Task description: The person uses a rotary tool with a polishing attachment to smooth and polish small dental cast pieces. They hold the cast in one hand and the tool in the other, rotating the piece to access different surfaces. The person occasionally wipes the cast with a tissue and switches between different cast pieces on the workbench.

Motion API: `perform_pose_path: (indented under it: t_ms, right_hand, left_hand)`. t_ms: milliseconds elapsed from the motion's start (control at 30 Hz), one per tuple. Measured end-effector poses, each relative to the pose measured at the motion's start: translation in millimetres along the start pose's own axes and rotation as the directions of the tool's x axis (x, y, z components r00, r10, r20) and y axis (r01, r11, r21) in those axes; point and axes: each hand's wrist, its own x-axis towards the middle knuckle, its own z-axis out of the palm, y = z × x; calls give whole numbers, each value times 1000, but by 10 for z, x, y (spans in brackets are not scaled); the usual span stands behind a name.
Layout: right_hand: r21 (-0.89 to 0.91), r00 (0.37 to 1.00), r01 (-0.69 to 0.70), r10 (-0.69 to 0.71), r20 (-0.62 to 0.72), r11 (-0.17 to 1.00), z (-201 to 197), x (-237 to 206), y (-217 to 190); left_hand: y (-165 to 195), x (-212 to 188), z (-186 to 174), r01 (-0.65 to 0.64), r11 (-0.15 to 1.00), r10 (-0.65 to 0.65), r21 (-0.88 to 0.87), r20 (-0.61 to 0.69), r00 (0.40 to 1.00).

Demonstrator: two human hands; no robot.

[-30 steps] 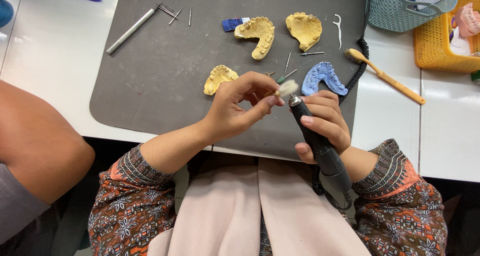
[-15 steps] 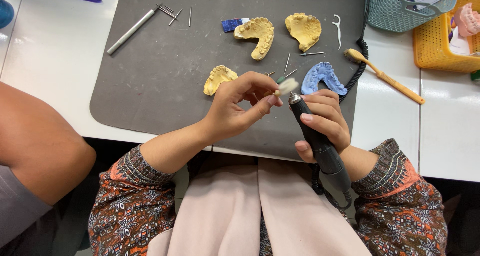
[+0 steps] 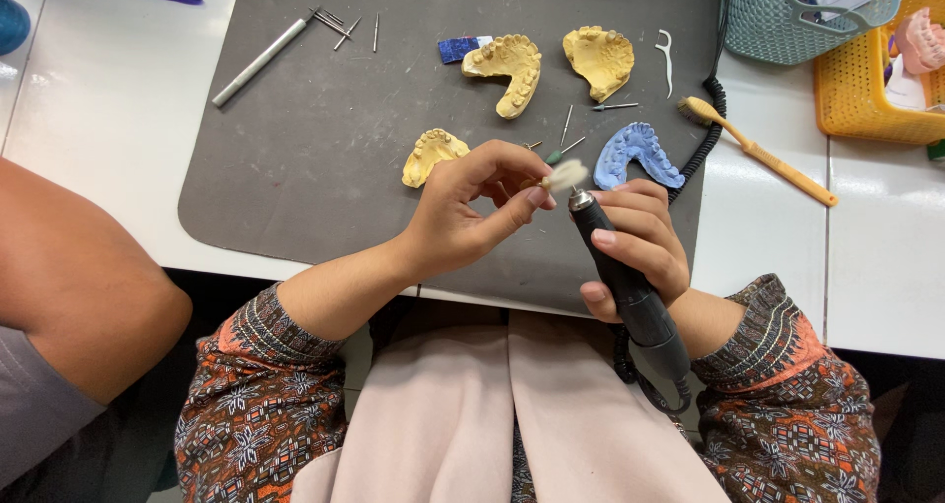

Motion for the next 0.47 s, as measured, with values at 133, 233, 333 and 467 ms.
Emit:
perform_pose_path:
  t_ms: [133,233,333,467]
  right_hand:
    - [-4,1000,-4,4,9,1000,-1,-6,-14]
    - [8,999,32,-32,12,999,7,-6,-18]
    - [-21,1000,-7,7,8,1000,-9,-7,0]
    - [-8,1000,5,-5,7,1000,-4,-22,-5]
  left_hand:
    - [2,-10,-4,-9,1000,9,13,1,1000]
    - [-1,-6,-8,-7,1000,7,20,0,1000]
    - [-5,-11,-5,-2,1000,2,9,-1,1000]
    - [-6,-11,-8,6,1000,-6,6,-1,1000]
